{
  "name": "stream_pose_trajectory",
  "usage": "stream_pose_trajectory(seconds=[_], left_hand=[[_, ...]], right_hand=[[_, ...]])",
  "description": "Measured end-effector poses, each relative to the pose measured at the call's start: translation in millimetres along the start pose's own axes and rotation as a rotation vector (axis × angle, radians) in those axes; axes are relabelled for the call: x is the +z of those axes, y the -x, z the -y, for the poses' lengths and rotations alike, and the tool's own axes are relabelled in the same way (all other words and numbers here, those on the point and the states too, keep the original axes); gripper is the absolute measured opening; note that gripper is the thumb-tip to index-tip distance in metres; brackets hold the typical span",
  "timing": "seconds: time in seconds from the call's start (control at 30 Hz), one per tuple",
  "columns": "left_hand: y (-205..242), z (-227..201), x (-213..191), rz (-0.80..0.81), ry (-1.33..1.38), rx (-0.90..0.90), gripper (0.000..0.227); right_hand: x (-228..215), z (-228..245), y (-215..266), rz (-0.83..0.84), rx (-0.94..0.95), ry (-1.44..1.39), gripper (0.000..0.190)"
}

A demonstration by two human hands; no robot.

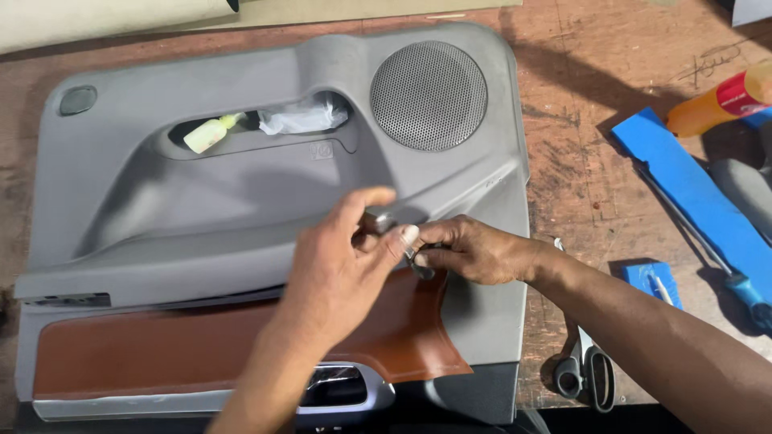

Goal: The person applies brown leather material to a car door panel, using a metal spatula-like tool and a screwdriver to tuck the edges into the seams.

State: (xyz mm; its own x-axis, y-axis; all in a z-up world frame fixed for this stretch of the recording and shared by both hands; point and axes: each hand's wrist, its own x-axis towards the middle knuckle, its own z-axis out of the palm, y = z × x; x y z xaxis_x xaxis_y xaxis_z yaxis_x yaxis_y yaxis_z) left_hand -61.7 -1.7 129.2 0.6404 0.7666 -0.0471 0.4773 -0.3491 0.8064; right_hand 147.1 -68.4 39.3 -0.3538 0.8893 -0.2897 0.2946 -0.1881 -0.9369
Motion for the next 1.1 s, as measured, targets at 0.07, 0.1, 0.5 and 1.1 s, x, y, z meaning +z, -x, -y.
stream_pose_trajectory(seconds=[0.07, 0.1, 0.5, 1.1], left_hand=[[4, 21, 34, -0.017, 0.522, -0.019, 0.025], [6, 30, 49, -0.075, 0.401, 0.077, 0.026], [14, 47, 91, -0.317, 0.054, 0.233, 0.015], [12, 82, 120, 0.113, 0.126, -0.117, 0.029]], right_hand=[[-3, -7, 1, -0.015, -0.052, -0.007, 0.017], [-5, -12, 1, -0.024, -0.079, -0.01, 0.016], [-6, -24, 1, -0.046, -0.092, 0.005, 0.036], [24, 49, -32, -0.346, -0.104, -0.391, 0.047]])
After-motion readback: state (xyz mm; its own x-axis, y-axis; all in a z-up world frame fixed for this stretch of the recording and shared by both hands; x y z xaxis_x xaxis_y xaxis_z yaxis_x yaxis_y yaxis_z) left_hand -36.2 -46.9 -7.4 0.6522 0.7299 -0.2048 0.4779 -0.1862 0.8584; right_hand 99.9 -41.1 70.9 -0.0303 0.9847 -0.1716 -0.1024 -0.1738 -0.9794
